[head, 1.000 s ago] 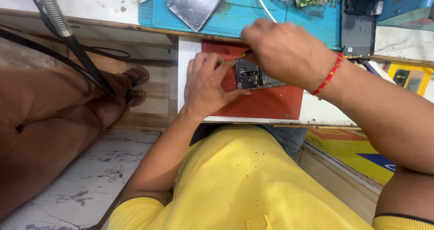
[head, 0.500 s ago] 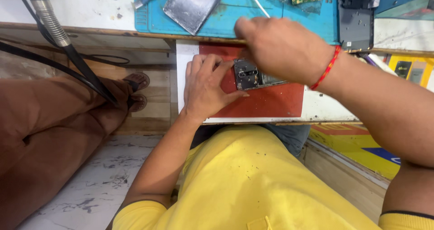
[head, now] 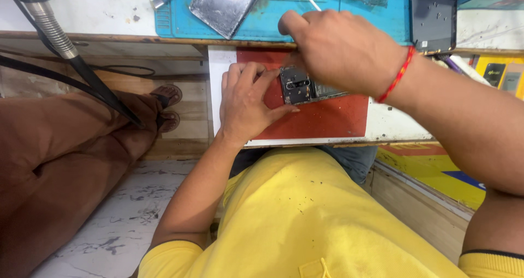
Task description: The person disassembles a red smartphone by prying off the back cover and removing the battery. They use a screwdriver to unscrew internal components and a metal tool to disconnect the battery connector. The person handles the phone, battery, and tools on a cluttered workbench.
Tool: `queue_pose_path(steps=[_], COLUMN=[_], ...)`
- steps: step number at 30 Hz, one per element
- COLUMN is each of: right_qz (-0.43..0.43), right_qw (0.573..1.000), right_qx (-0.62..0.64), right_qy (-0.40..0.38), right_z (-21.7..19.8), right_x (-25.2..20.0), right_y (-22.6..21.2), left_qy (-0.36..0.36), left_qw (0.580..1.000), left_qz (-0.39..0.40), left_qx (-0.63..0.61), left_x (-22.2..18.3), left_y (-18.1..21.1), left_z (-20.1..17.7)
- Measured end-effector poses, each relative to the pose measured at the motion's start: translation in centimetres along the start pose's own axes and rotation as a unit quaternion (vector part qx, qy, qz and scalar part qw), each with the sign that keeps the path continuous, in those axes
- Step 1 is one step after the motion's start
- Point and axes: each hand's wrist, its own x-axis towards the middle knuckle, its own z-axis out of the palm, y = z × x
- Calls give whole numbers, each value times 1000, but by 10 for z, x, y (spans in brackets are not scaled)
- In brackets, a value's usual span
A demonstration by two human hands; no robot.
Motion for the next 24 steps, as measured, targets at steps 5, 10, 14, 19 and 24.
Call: queue_pose_path(steps=[5,10,14,19,24], right_qz=[-24,35,-40,-46,-41], right_qw=[999,999,998,997,985], right_qx=[12,16,45,49,111], right_qy=[19,28,23,43,127], right_z=[5,8,4,9,13], right_x=[-2,-2,-5,-11,-25], right_y=[-3,-1,3,6,17], left_qy=[-9,3,-2,17,58], left_qw=[1000,1000,1000,1000,998], left_qz=[0,4,-1,14,8], left_qx=[6,4,5,-6,-35], left_x=[0,2,1,4,5], left_y=[0,0,1,1,0], left_z=[0,1,2,1,2])
